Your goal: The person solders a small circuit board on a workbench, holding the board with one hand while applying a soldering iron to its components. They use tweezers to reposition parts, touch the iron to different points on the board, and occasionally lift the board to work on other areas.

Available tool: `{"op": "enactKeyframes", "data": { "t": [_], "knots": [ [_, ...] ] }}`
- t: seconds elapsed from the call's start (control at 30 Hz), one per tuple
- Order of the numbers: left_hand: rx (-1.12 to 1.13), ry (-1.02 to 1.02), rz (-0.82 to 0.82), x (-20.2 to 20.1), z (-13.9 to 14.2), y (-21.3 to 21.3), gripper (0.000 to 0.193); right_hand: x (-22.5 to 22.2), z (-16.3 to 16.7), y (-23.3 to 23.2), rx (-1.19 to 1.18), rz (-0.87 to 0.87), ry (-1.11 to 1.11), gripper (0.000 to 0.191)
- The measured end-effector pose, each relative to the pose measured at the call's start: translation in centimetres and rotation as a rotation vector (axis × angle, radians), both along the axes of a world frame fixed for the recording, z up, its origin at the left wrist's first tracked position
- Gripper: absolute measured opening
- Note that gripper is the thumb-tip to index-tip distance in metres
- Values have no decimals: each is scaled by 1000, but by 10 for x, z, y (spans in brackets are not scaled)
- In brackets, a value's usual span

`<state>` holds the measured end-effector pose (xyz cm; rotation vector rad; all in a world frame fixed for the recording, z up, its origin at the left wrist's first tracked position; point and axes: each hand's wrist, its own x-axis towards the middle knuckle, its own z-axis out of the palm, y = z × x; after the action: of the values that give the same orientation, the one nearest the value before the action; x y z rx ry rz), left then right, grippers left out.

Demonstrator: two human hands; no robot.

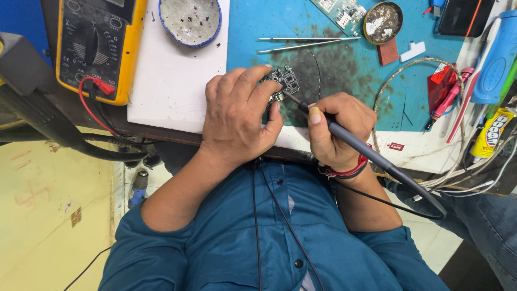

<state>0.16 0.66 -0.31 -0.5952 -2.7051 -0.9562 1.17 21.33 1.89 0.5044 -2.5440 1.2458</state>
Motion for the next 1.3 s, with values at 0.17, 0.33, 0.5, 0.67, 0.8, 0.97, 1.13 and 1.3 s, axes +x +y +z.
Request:
{"op": "enactKeyframes", "data": {
  "t": [0.17,0.33,0.5,0.67,0.8,0.97,1.13,1.3],
  "knots": [
    [4,1,2,-1,1,1,31,0,1,1,0,3,0,13],
    [2,1,1,-1,1,1,30,-1,2,0,-5,0,2,13],
    [-1,4,6,-2,1,0,31,-1,2,0,-3,7,-2,14],
    [2,-2,5,-1,1,0,31,-2,1,0,-3,12,7,14],
    [-3,1,10,-1,2,0,31,-2,1,-1,1,12,4,14],
    [0,-4,11,0,2,-1,31,-1,2,-1,2,15,6,14],
    [1,7,12,0,2,-1,35,0,2,0,-17,26,19,13],
    [55,26,2,-1,1,-2,48,-1,2,0,2,32,12,13]
  ]
}}
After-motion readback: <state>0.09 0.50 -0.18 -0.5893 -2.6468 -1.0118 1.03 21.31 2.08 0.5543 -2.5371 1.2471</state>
